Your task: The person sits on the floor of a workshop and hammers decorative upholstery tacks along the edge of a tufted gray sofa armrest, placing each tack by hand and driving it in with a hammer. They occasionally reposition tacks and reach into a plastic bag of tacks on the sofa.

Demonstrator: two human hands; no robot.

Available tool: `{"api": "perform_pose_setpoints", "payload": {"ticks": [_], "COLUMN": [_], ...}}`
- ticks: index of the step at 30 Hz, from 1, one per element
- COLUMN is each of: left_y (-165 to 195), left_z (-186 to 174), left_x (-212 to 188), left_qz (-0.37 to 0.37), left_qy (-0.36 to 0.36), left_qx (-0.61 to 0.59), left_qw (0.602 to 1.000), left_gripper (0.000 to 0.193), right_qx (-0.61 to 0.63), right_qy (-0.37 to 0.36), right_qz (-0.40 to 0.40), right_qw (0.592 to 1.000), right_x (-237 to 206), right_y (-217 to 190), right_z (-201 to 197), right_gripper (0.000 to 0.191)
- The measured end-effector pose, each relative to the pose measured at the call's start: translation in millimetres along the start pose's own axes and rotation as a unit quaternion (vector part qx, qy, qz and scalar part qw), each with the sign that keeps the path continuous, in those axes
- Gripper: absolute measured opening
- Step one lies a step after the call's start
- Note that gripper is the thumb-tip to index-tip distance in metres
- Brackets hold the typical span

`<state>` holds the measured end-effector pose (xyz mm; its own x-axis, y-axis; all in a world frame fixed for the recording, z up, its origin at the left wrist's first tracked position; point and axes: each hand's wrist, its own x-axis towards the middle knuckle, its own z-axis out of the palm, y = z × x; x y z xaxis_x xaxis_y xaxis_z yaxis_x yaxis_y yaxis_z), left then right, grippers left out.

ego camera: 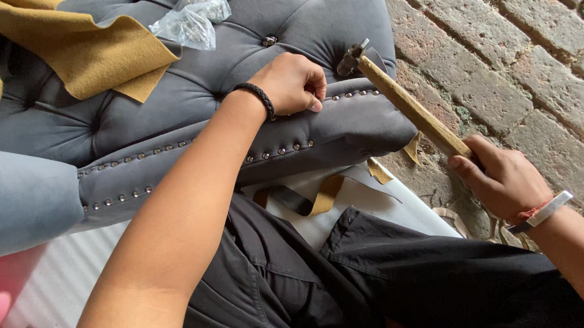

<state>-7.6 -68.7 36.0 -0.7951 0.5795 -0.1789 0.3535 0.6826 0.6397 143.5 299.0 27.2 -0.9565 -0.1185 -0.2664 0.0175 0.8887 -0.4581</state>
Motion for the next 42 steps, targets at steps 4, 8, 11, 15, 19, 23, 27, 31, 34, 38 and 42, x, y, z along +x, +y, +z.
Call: {"api": "perform_pose_setpoints", "payload": {"ticks": [4, 8, 11, 15, 19, 23, 27, 31, 34, 38, 42], "left_y": [-1.0, 2.1, 5.0, 7.4, 7.6, 7.3, 8.5, 11.7, 14.3, 15.9, 14.4], "left_z": [0.6, 4.7, 6.8, 9.0, 9.9, 9.1, 6.5, 1.7, -0.7, -2.5, -1.7], "left_x": [0.0, 3.1, 5.1, 6.9, 9.7, 10.9, 8.8, 6.5, 4.4, 4.1, 5.2], "left_qz": [0.016, -0.008, -0.012, -0.036, -0.072, -0.077, -0.081, -0.096, -0.110, -0.119, -0.107], "left_qy": [0.008, 0.020, 0.024, 0.029, 0.033, 0.046, 0.039, 0.007, -0.001, -0.011, -0.009], "left_qx": [-0.007, 0.051, 0.074, 0.076, 0.062, 0.063, 0.035, 0.025, -0.005, -0.022, -0.022], "left_qw": [1.000, 0.998, 0.997, 0.996, 0.995, 0.994, 0.995, 0.995, 0.994, 0.993, 0.994], "left_gripper": [0.017, 0.017, 0.017, 0.017, 0.017, 0.023, 0.023, 0.022, 0.020, 0.019, 0.019], "right_qx": [-0.012, -0.013, -0.017, -0.020, -0.051, -0.088, -0.111, -0.098, -0.137, -0.079, -0.087], "right_qy": [-0.004, -0.002, 0.003, -0.012, -0.025, -0.011, -0.018, -0.002, -0.033, -0.010, -0.006], "right_qz": [0.006, -0.006, -0.019, -0.014, -0.007, -0.054, -0.046, -0.073, -0.017, -0.056, -0.060], "right_qw": [1.000, 1.000, 1.000, 1.000, 0.998, 0.995, 0.993, 0.993, 0.990, 0.995, 0.994], "right_x": [0.6, 0.5, -0.1, -1.8, -5.2, -7.5, -9.1, -9.5, -8.7, -8.5, -9.7], "right_y": [0.9, 3.5, 5.8, 6.3, 2.5, -2.4, -4.8, -6.2, -6.7, -5.1, -3.0], "right_z": [1.4, 2.9, 3.2, 4.0, 8.5, 15.3, 17.8, 18.6, 20.0, 20.3, 19.6], "right_gripper": [0.042, 0.043, 0.043, 0.044, 0.044, 0.039, 0.038, 0.037, 0.036, 0.034, 0.034]}}
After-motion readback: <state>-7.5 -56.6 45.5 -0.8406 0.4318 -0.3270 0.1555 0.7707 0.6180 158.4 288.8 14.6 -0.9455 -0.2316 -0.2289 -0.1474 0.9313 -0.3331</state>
